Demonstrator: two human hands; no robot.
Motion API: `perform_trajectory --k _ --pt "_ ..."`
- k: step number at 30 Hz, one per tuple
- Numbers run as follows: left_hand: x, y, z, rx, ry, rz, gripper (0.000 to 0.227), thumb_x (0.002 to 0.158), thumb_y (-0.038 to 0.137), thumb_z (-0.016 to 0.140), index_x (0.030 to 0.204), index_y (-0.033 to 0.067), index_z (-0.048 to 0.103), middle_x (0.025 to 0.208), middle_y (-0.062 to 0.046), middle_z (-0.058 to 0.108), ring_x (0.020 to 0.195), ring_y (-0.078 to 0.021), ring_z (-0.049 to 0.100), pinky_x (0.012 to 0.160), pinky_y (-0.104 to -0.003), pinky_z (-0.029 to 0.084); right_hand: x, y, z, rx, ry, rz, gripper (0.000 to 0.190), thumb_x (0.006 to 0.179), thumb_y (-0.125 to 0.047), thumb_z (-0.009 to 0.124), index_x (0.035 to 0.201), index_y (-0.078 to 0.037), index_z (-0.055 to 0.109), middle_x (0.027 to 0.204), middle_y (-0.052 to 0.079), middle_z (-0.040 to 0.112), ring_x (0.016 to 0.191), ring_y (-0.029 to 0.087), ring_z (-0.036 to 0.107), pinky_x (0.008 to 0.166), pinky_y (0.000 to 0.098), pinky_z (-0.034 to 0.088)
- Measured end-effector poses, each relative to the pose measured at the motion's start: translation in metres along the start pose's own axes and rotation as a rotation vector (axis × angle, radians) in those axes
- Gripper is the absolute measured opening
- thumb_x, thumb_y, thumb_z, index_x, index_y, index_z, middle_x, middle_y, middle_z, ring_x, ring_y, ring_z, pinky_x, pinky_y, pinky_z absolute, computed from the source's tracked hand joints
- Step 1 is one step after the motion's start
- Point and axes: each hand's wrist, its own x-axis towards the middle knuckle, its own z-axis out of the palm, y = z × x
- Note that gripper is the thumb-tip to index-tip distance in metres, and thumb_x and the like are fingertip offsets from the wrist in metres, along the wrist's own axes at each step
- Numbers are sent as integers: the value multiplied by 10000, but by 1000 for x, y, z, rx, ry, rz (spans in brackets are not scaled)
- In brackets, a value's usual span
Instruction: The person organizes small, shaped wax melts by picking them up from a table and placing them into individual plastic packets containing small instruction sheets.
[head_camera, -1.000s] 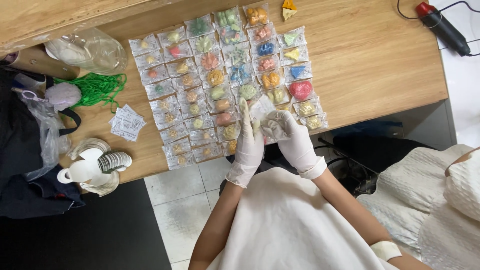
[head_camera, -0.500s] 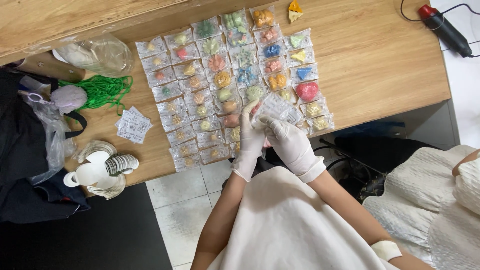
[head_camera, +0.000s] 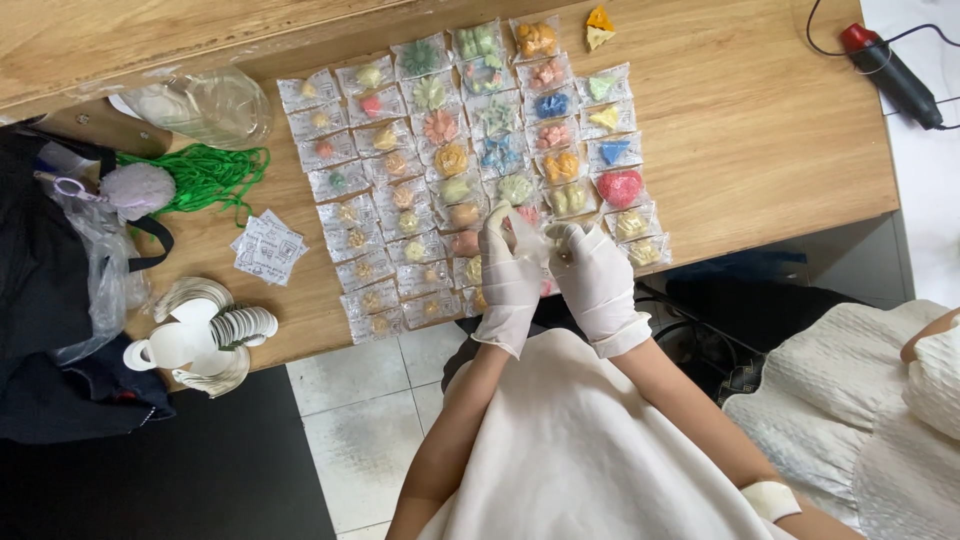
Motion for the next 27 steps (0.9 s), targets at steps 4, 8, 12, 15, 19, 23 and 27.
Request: perform_trajectory --k 4,8,12,15,19,23,27 --pt "-1 14 0 -84 81 -185 567 929 -127 556 1436 125 520 1284 -139 574 1183 -277 602 1050 -384 497 6 -12 -3 -189 90 -38 311 807 -150 757 1106 -135 674 931 98 646 844 319 661 690 423 529" --pt "6 44 -10 52 53 -118 464 907 -85 621 1314 138 612 1208 -132 576 1133 -304 627 967 -404 508 4 1 13 -115 47 -14 299 843 -206 780 1099 -127 648 936 92 636 809 305 661 669 417 524" --pt "6 40 -12 138 40 -114 548 818 -110 577 1292 164 608 1226 -150 536 1114 -315 626 927 -399 534 8 -6 5 -115 28 30 238 878 -185 764 1089 -144 661 911 64 646 778 284 665 648 420 521" --pt "5 37 -13 279 20 -178 516 960 -77 598 1388 212 613 1189 -103 546 1064 -281 637 901 -393 535 10 -4 2 -171 33 11 247 860 -174 758 1090 -143 674 881 67 650 770 286 664 617 424 517" --pt "2 33 -11 206 -38 -195 697 823 -133 550 1423 220 589 1229 -116 497 1036 -256 642 906 -360 547 11 6 8 -138 66 -88 145 921 -192 745 1032 -145 664 878 71 670 778 290 674 646 413 531" --pt "5 35 -15 354 -39 -123 786 762 -150 549 1478 175 532 1315 -156 466 1153 -305 580 958 -392 505 13 20 6 -48 122 -71 113 954 -166 720 1035 -126 652 901 84 683 799 303 684 670 408 535" --pt "-1 24 -8 387 -74 -161 778 834 -152 551 1541 157 451 1342 -166 438 1184 -309 561 994 -386 488 11 24 4 -46 32 -58 155 917 -188 747 1032 -115 673 857 103 684 750 321 674 634 423 524"
